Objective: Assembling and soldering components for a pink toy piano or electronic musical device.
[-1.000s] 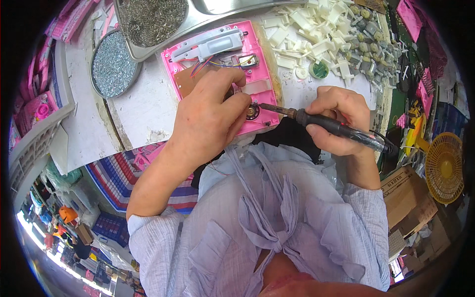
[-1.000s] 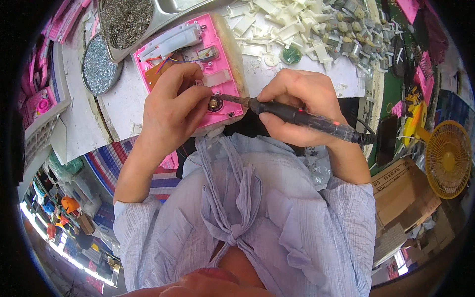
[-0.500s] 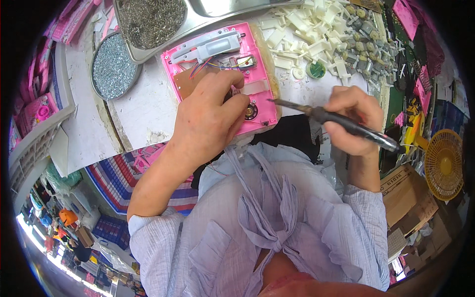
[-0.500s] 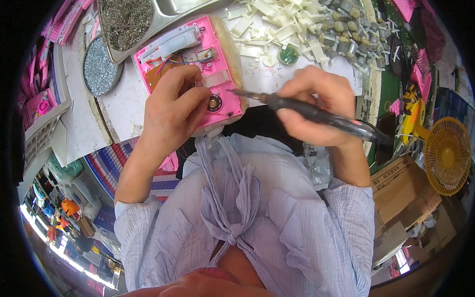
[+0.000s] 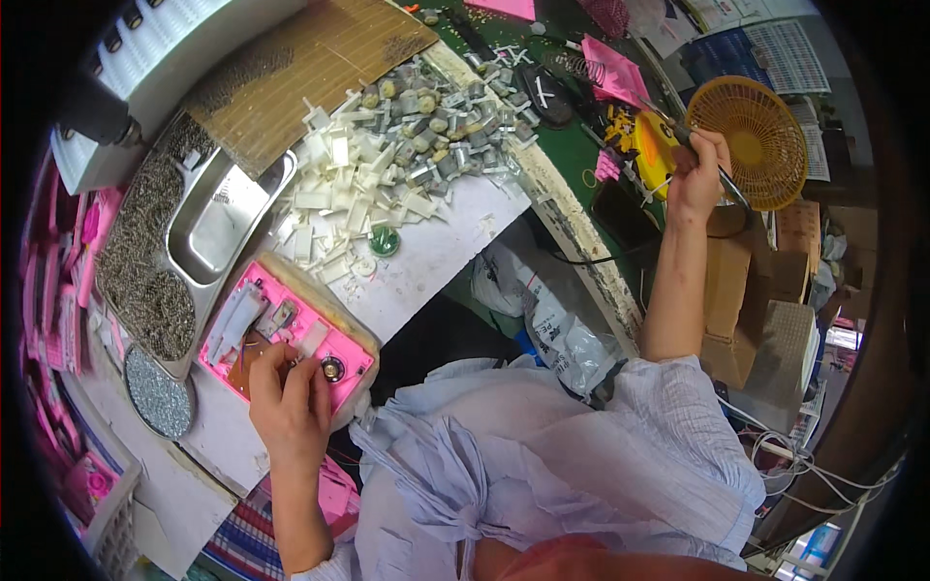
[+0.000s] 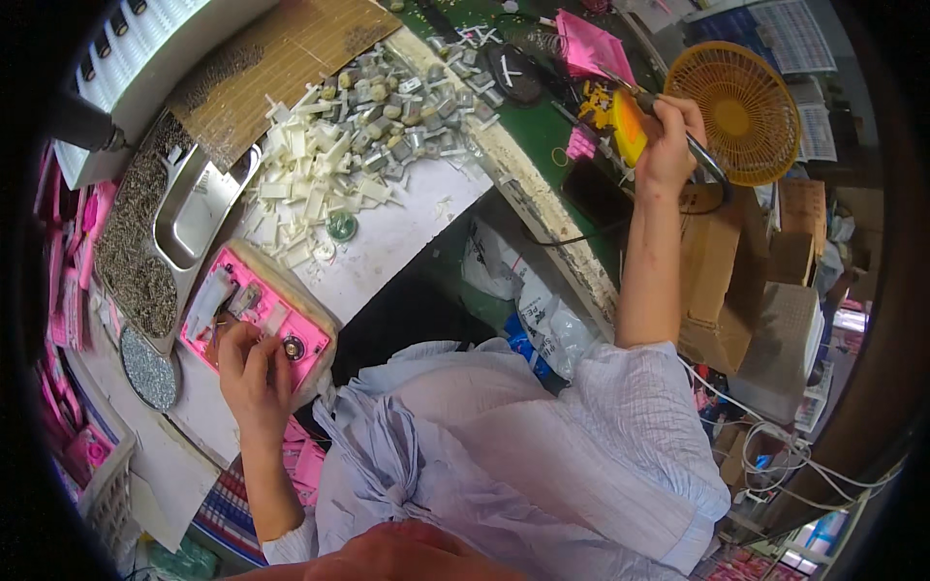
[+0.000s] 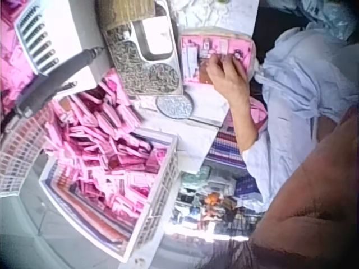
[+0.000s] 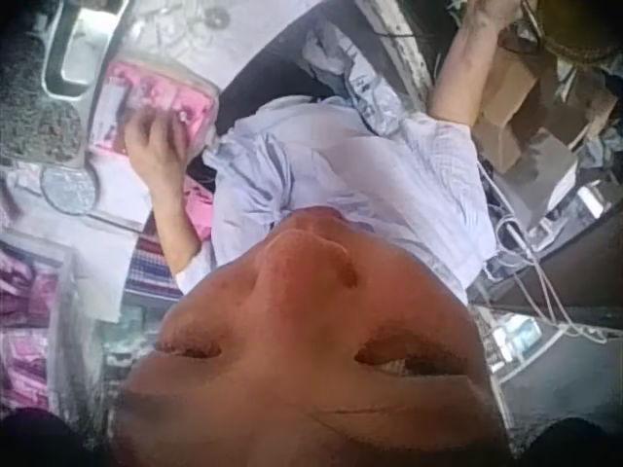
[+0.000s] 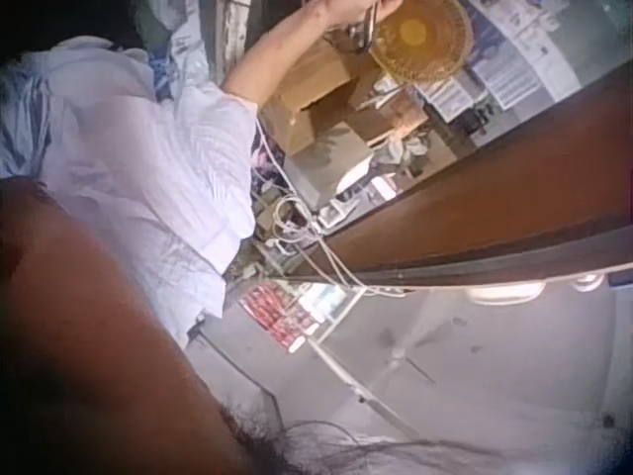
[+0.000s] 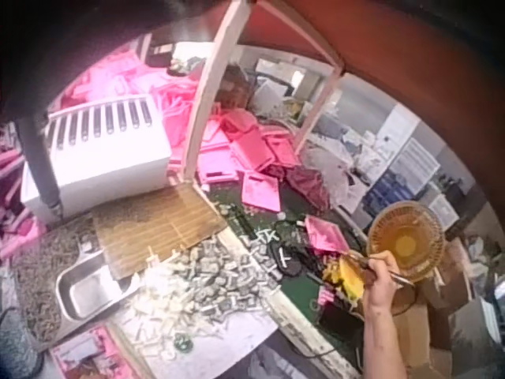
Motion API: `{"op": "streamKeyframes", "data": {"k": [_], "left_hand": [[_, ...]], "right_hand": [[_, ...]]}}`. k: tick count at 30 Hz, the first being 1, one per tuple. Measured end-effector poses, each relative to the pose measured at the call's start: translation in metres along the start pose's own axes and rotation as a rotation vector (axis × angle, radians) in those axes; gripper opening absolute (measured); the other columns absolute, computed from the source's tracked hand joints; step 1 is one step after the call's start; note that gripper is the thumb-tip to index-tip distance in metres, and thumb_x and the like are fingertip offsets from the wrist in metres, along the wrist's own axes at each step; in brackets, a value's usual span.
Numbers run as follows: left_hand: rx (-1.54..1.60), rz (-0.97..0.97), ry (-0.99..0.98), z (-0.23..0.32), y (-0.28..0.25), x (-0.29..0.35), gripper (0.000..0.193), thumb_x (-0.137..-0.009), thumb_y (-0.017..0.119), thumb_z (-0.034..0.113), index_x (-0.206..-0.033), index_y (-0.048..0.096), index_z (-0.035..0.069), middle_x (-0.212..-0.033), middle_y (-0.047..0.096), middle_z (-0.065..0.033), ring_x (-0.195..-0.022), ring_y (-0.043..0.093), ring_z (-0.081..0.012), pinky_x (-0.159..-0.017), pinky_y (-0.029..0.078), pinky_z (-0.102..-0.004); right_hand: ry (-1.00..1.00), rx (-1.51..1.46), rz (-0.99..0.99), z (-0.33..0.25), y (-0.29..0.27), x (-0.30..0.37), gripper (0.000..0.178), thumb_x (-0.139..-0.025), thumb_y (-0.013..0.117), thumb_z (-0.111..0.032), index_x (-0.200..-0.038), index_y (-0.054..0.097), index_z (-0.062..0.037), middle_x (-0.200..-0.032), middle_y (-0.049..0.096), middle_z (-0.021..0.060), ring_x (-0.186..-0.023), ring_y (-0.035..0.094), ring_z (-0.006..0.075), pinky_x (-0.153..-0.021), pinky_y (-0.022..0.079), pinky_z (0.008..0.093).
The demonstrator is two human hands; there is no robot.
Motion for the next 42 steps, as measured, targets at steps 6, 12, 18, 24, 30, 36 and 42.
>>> {"op": "streamKeyframes", "data": {"k": [6,12,18,24,30,36,42], "left_hand": [[-0.036,0.054,-0.01,-0.003,-0.006,0.011,0.019,-0.077,0.077,-0.001,-0.095,0.07,0.002,-0.107,0.061,-0.0165,-0.091,0.065,-0.0329,-0.076,0.056,-0.041],[-0.04,0.077,0.052,-0.009,-0.011,0.011,0.022,-0.075,0.079,0.007,-0.095,0.07,0.007,-0.105,0.064,-0.0114,-0.087,0.065,-0.0293,-0.07,0.055,-0.0393],[-0.007,0.094,0.053,-0.011,-0.017,0.02,0.023,-0.074,0.079,0.008,-0.097,0.074,0.008,-0.108,0.065,-0.0089,-0.083,0.063,-0.0254,-0.066,0.053,-0.0364],[-0.029,0.127,0.088,-0.011,-0.02,0.024,0.026,-0.074,0.079,0.008,-0.1,0.076,0.009,-0.11,0.065,-0.0085,-0.081,0.063,-0.0246,-0.067,0.053,-0.0351],[-0.029,0.115,0.022,-0.016,-0.025,0.03,0.034,-0.072,0.08,0.001,-0.104,0.078,0.01,-0.112,0.067,-0.0107,-0.084,0.064,-0.0247,-0.07,0.054,-0.0347],[0.012,0.232,-0.007,-0.018,-0.035,0.029,0.037,-0.07,0.079,-0.002,-0.105,0.078,0.01,-0.106,0.063,-0.0089,-0.081,0.062,-0.0236,-0.069,0.049,-0.0342],[-0.23,0.22,-0.037,-0.021,-0.031,-0.009,0.033,-0.075,0.074,0.021,-0.107,0.075,0.012,-0.113,0.062,-0.003,-0.105,0.056,-0.0234,-0.097,0.035,-0.0438]], "right_hand": [[0.049,0.179,-0.107,0.059,0.053,-0.023,0.004,-0.086,0.073,-0.009,-0.086,0.069,-0.0076,-0.077,0.061,-0.0027,-0.064,0.051,0.0063,-0.058,0.04,0.0227],[0.65,-0.014,-0.104,0.115,0.064,-0.006,0.018,-0.097,0.072,-0.025,-0.101,0.067,-0.0093,-0.084,0.057,0.0015,-0.066,0.051,0.0097,-0.059,0.04,0.0259],[0.833,-0.518,-0.444,0.066,0.108,0.105,0.035,-0.104,0.057,-0.015,-0.131,0.052,0.0054,-0.071,0.037,-0.0033,-0.061,0.034,0.0068,-0.054,0.031,0.0244],[0.056,0.169,-1.069,0.005,0.23,0.251,0.017,-0.087,0.072,-0.001,-0.103,0.074,-0.002,-0.085,0.068,0.002,-0.074,0.059,0.0085,-0.066,0.047,0.0239],[-0.366,0.317,-1.316,-0.007,0.328,0.305,0.015,-0.081,0.079,-0.014,-0.089,0.072,-0.0033,-0.079,0.068,0.0075,-0.069,0.064,0.0221,-0.062,0.05,0.0328],[-0.531,0.683,-1.504,-0.017,0.355,0.322,0.022,-0.082,0.078,-0.025,-0.079,0.067,-0.0057,-0.074,0.068,0.0088,-0.069,0.068,0.0271,-0.062,0.053,0.0386],[-0.682,0.695,-1.46,-0.025,0.349,0.329,0.023,-0.082,0.075,-0.025,-0.077,0.067,-0.0041,-0.069,0.067,0.0131,-0.068,0.069,0.0327,-0.062,0.055,0.0444]]}}
Point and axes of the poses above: each hand's wrist, its own x-axis away from the middle knuckle, its own y-axis out of the palm, z = x × y, the point moved 8 cm from there along -x, towards the middle knuckle
